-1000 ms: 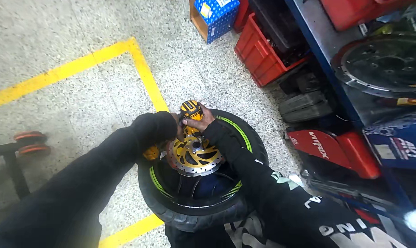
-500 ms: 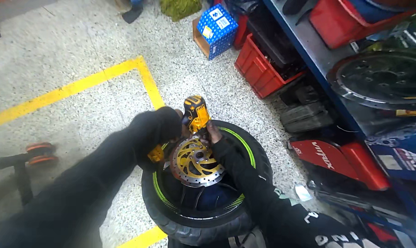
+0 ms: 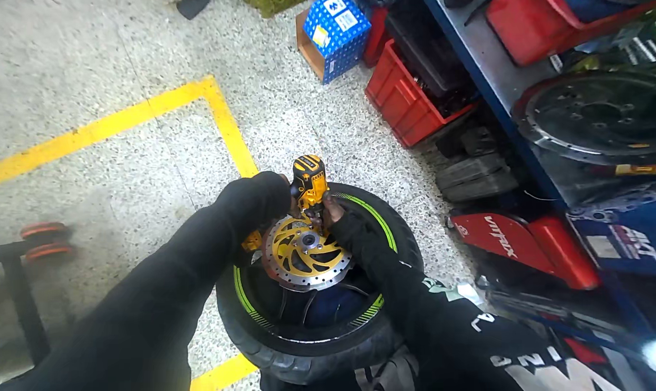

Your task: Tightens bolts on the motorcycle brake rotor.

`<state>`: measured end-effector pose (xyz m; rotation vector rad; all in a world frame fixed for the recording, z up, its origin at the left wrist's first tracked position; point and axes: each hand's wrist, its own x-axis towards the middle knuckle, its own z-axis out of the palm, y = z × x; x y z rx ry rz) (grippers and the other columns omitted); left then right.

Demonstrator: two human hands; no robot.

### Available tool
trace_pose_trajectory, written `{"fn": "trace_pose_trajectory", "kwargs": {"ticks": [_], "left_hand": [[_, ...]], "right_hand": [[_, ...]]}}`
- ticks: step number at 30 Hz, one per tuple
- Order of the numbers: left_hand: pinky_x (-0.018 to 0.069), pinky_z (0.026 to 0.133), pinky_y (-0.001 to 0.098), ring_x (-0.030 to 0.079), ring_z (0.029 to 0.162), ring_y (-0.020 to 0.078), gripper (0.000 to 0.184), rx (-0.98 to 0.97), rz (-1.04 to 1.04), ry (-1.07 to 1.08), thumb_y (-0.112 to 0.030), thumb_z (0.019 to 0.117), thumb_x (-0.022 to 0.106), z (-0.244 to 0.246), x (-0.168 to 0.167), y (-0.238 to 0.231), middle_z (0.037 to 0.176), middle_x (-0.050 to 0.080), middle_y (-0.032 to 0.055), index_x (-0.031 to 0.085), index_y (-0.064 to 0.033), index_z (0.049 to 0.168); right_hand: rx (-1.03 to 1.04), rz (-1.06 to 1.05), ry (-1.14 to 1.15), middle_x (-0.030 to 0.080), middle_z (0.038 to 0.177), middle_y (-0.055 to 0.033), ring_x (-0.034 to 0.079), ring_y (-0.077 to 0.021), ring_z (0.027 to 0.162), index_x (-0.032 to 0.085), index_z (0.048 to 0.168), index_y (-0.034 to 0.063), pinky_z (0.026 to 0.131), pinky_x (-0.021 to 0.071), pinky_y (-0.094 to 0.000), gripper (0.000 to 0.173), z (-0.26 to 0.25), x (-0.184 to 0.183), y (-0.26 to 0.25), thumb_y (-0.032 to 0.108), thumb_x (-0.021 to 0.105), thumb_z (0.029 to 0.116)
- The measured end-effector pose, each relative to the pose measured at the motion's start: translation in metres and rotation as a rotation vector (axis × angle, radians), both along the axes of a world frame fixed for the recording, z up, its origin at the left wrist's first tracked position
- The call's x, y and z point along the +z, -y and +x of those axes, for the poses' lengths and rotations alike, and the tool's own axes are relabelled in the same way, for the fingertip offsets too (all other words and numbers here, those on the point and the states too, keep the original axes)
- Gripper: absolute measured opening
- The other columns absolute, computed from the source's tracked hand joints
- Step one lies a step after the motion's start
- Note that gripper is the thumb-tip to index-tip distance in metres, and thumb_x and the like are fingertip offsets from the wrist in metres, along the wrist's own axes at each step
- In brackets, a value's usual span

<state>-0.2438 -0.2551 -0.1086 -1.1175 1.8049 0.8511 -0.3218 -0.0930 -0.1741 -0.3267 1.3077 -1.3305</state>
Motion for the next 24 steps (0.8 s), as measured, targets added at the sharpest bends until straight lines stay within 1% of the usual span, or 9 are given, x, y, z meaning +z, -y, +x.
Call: {"fn": "trace_pose_trajectory", "kwargs": {"ticks": [2,7,9,13,15,17,18,22,24], "left_hand": [[0.0520,0.049,0.0283,0.057,0.050,0.0148,0.041,0.057,0.000,0.024,-0.025,0.0842,0.086,-0.001,-0.002,0.002,0.075,0.063,0.0117,0.065,-0.0008,0.110],[0.0502,0.046,0.0287,0.054,0.046,0.0159,0.034,0.077,0.030,0.028,-0.017,0.0849,0.084,0.003,-0.003,0.000,0.070,0.061,0.0119,0.064,0.0012,0.104],[0.0546,0.048,0.0342,0.058,0.048,0.0204,0.035,0.114,0.073,0.041,-0.019,0.0857,0.084,0.005,-0.002,0.000,0.070,0.061,0.0141,0.064,0.0024,0.104],[0.0536,0.049,0.0309,0.057,0.049,0.0163,0.029,0.154,0.117,0.034,-0.017,0.0914,0.078,0.003,0.021,-0.018,0.069,0.060,0.0100,0.062,0.0036,0.105],[0.0476,0.054,0.0261,0.050,0.054,0.0124,0.028,0.142,0.125,0.111,-0.018,0.0981,0.069,-0.008,0.046,-0.036,0.074,0.053,0.0056,0.055,0.0019,0.113],[0.0467,0.052,0.0244,0.050,0.052,0.0112,0.026,0.102,0.095,0.133,-0.019,0.0989,0.068,-0.012,0.051,-0.042,0.072,0.052,0.0046,0.056,0.0015,0.110],[0.0462,0.055,0.0248,0.049,0.055,0.0114,0.026,0.070,0.080,0.138,-0.018,0.0996,0.067,-0.014,0.054,-0.045,0.075,0.053,0.0054,0.057,0.0024,0.112],[0.0480,0.064,0.0254,0.053,0.067,0.0124,0.029,-0.040,0.145,0.061,-0.019,0.1043,0.060,-0.012,0.047,-0.046,0.086,0.054,0.0088,0.054,0.0063,0.118],[0.0527,0.086,0.0377,0.065,0.095,0.0244,0.038,-0.209,0.274,-0.073,-0.016,0.1045,0.058,-0.003,0.002,-0.032,0.109,0.064,0.0233,0.055,0.0155,0.125]], "right_hand": [[0.004,0.056,0.015,0.055,0.072,0.0052,0.049,-0.0010,0.055,0.052,0.115,0.0044,0.052,0.0432,-0.0165,0.033,-0.001,0.016,0.006,0.023,0.024,0.1119],[0.080,0.023,0.017,0.055,0.070,0.0045,0.050,-0.0019,0.053,0.053,0.110,0.0047,0.051,0.0438,-0.0168,0.035,-0.003,0.012,0.001,0.024,0.024,0.1122],[0.137,0.004,-0.010,0.060,0.081,-0.0005,0.057,-0.0053,0.065,0.053,0.124,-0.0025,0.063,0.0507,-0.0214,0.041,-0.007,0.015,-0.002,0.023,0.023,0.1134],[0.075,-0.026,-0.014,0.064,0.094,0.0000,0.061,0.0011,0.082,0.050,0.128,-0.0056,0.080,0.0526,-0.0186,0.043,-0.005,0.022,-0.004,0.019,0.020,0.1113],[0.024,-0.052,-0.008,0.065,0.092,0.0049,0.061,0.0044,0.081,0.050,0.123,-0.0011,0.078,0.0528,-0.0157,0.038,-0.003,0.016,-0.005,0.019,0.021,0.1086],[0.055,-0.314,-0.023,0.064,0.102,-0.0008,0.060,0.0021,0.089,0.043,0.132,-0.0109,0.081,0.0507,-0.0169,0.042,-0.013,-0.017,-0.010,0.022,0.032,0.1085],[0.053,-0.424,-0.068,0.067,0.105,-0.0029,0.063,0.0024,0.092,0.042,0.131,-0.0130,0.081,0.0523,-0.0156,0.047,-0.018,-0.033,-0.009,0.027,0.043,0.1058],[0.113,-0.075,-0.234,0.060,0.115,-0.0121,0.058,-0.0016,0.097,0.035,0.143,-0.0159,0.089,0.0486,-0.0181,0.050,-0.018,0.017,0.000,0.012,0.044,0.1022],[0.105,-0.045,-0.261,0.062,0.120,-0.0164,0.060,-0.0028,0.102,0.037,0.143,-0.0162,0.093,0.0490,-0.0180,0.047,-0.011,0.017,0.002,0.004,0.049,0.1019]]}}
